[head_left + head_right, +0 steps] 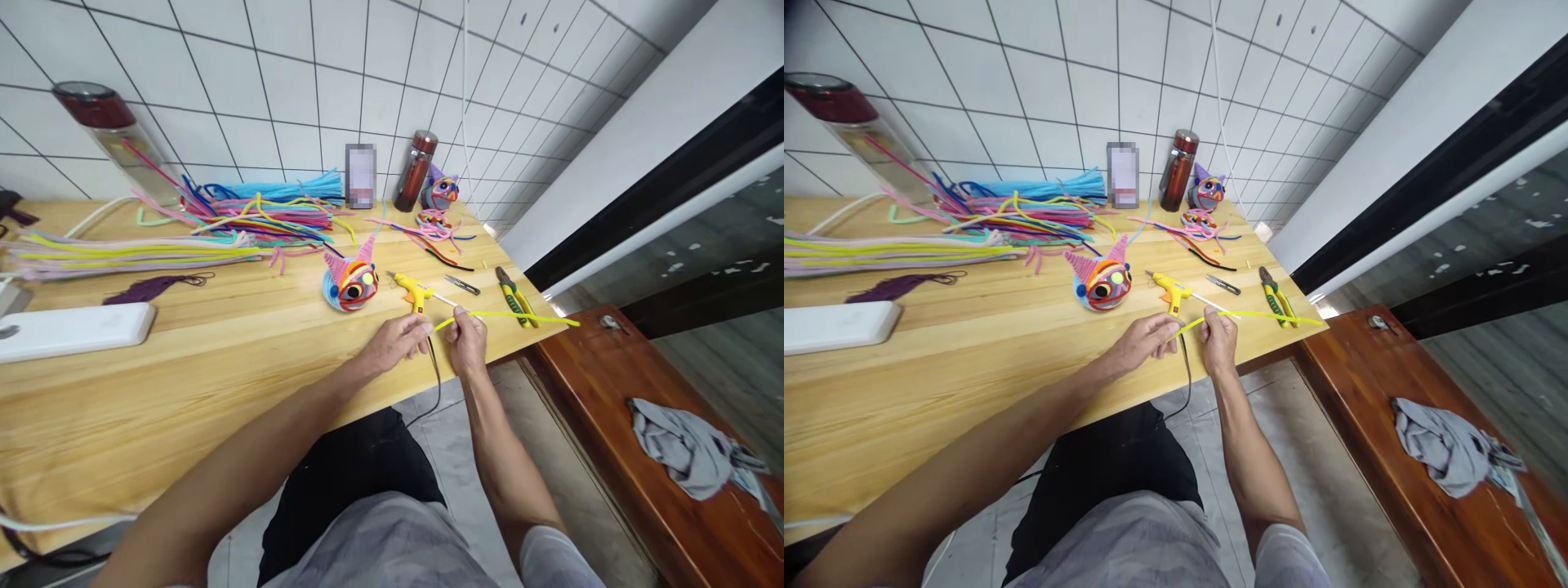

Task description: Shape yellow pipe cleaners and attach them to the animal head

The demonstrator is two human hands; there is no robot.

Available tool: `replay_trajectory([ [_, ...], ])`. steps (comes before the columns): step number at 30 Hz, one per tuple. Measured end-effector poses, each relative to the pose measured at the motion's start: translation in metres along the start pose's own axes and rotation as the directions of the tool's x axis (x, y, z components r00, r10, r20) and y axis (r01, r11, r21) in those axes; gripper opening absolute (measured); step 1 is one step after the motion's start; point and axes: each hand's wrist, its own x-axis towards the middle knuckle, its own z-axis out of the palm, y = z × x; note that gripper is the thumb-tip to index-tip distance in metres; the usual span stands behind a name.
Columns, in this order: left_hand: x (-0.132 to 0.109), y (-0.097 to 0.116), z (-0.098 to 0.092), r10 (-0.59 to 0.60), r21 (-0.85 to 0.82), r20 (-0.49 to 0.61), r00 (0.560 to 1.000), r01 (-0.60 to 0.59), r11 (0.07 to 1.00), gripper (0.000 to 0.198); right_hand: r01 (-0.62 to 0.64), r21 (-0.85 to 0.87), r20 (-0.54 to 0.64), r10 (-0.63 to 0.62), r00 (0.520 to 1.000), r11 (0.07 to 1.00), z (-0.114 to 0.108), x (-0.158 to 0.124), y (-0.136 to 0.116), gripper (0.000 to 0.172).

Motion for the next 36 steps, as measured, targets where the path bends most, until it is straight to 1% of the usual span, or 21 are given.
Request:
replay_trajectory([
  [2,0.001,0.0,0.002,-0.011,0.018,-0.013,1.0,0.011,1.0,0.051,0.01,-0.025,-0.019,-0.011,1.0,1.0,0.0,0.0,-0.001,0.067],
  [5,0.001,-0.001,0.003,0.002,0.09,-0.016,1.0,-0.001,0.996,0.033,0.037,-0.105,-0.033,-0.04,0.999,0.994,-0.003,0.001,-0.004,0.066],
  [6,0.001,-0.001,0.003,0.015,0.115,-0.014,1.0,-0.013,0.993,0.028,0.049,-0.131,-0.028,-0.053,0.998,0.99,-0.005,0.002,-0.005,0.065],
  [8,0.0,-0.001,0.003,0.037,0.146,-0.012,0.999,-0.035,0.989,0.025,0.07,-0.176,0.004,-0.071,0.997,0.982,-0.009,0.005,-0.008,0.064],
  [11,-0.001,0.001,0.002,0.034,0.125,-0.02,0.999,-0.032,0.992,0.023,0.069,-0.203,0.044,-0.061,0.997,0.977,-0.013,0.01,-0.012,0.064],
  [13,-0.001,0.003,0.002,0.013,0.09,-0.014,1.0,-0.012,0.996,0.024,0.058,-0.201,0.038,-0.052,0.998,0.978,-0.014,0.011,-0.015,0.066],
  [15,-0.001,0.004,0.002,-0.005,0.046,0.002,1.0,0.005,0.999,0.028,0.06,-0.209,0.048,-0.051,0.998,0.976,-0.011,0.008,-0.018,0.067],
  [18,0.0,0.004,0.001,-0.007,-0.003,0.004,1.0,0.007,1.0,0.041,0.087,-0.264,0.146,-0.049,0.988,0.961,-0.003,0.001,-0.021,0.066],
  [20,0.0,0.004,0.0,-0.004,0.007,-0.008,1.0,0.004,1.0,0.046,0.102,-0.279,0.208,-0.043,0.977,0.955,0.002,-0.003,-0.022,0.065],
  [21,0.001,0.003,0.0,0.0,0.02,-0.017,1.0,0.001,1.0,0.047,0.102,-0.275,0.22,-0.041,0.975,0.956,0.004,-0.004,-0.023,0.065],
  [24,0.001,0.002,-0.001,0.022,0.045,-0.031,0.999,-0.02,0.999,0.044,0.094,-0.254,0.172,-0.05,0.984,0.963,0.003,-0.002,-0.025,0.066],
  [27,0.001,0.004,-0.001,0.042,0.065,-0.024,0.999,-0.04,0.997,0.042,0.109,-0.275,0.136,-0.074,0.988,0.955,-0.002,0.005,-0.028,0.066],
  [32,-0.001,0.008,0.001,0.055,0.126,-0.003,0.999,-0.054,0.991,0.041,0.081,-0.304,0.159,-0.033,0.987,0.949,-0.004,0.016,-0.03,0.064],
  [34,-0.002,0.007,0.001,0.032,0.113,0.005,0.999,-0.033,0.993,0.041,0.077,-0.301,0.179,-0.023,0.984,0.95,-0.001,0.019,-0.032,0.064],
  [36,-0.002,0.005,0.001,0.029,0.06,0.001,1.0,-0.029,0.998,0.04,0.088,-0.31,0.2,-0.025,0.979,0.947,0.001,0.019,-0.034,0.063],
])
